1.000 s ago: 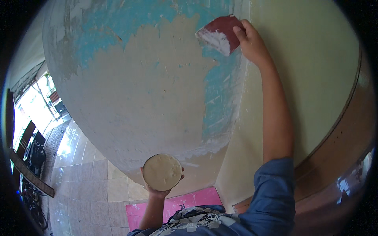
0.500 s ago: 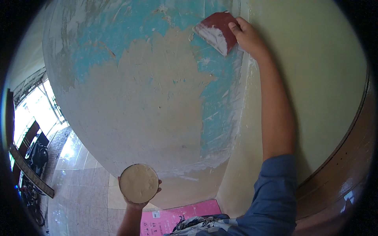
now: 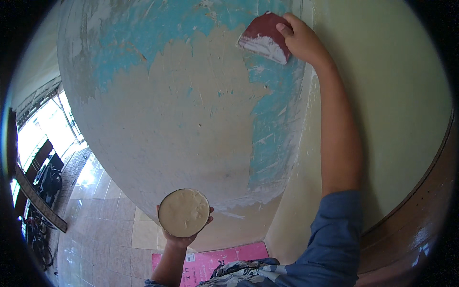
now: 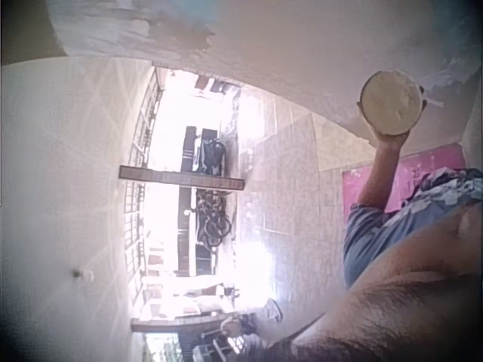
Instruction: The person applies wall putty from a container to a wall surface with a putty knife.
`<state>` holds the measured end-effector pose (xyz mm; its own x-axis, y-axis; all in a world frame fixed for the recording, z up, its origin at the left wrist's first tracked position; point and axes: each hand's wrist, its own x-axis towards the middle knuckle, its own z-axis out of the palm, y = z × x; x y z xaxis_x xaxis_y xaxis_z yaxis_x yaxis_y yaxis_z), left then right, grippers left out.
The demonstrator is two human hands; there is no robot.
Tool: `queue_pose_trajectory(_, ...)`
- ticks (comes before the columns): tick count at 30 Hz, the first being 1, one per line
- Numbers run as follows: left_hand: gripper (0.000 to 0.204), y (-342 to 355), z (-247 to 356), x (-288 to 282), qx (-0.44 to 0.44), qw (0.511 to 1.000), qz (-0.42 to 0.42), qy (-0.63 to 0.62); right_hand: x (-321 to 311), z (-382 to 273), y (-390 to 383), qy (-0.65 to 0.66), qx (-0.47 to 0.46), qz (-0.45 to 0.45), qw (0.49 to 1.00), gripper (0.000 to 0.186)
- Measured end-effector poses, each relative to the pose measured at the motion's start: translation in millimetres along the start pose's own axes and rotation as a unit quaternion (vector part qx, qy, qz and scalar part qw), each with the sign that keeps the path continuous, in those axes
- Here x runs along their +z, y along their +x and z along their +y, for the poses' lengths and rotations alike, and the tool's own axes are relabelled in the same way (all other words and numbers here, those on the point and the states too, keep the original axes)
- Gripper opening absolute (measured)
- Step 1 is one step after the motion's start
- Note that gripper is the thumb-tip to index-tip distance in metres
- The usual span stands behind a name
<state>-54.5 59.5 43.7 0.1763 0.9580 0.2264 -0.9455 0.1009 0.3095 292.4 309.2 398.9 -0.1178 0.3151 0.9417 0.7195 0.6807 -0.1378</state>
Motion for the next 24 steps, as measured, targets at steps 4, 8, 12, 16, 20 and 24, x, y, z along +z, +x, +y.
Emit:
queue_pose_trajectory(4,0.102,1.9,3.8,13.2,0.016,0.999,-0.006,0.038,-26.1,-15.8,8.8,0.113,0.033,0.049,0.992,0.034)
queue_pose_trajectory(8,0.094,5.1,14.1,21.3,0.031,0.997,-0.063,0.022,-16.9,-4.4,1.6,0.155,0.015,-0.045,0.987,0.037)
queue_pose_trajectory(12,0.093,5.7,18.3,22.6,0.040,0.996,-0.084,0.007,-11.0,-0.6,7.6,0.026,-0.002,-0.021,0.999,0.036)
queue_pose_trajectory(16,0.093,3.1,19.7,20.4,0.045,0.995,-0.088,0.014,-28.0,0.4,8.9,0.135,0.076,0.048,0.987,0.036)
queue_pose_trajectory(20,0.093,-0.8,16.6,19.0,0.051,0.995,-0.082,0.011,-5.0,15.7,-5.0,0.116,0.019,-0.042,0.992,0.039)
queue_pose_trajectory(24,0.092,-1.4,9.8,18.7,0.043,0.996,-0.081,-0.007,-4.2,-8.9,1.0,0.058,0.015,0.030,0.998,0.040)
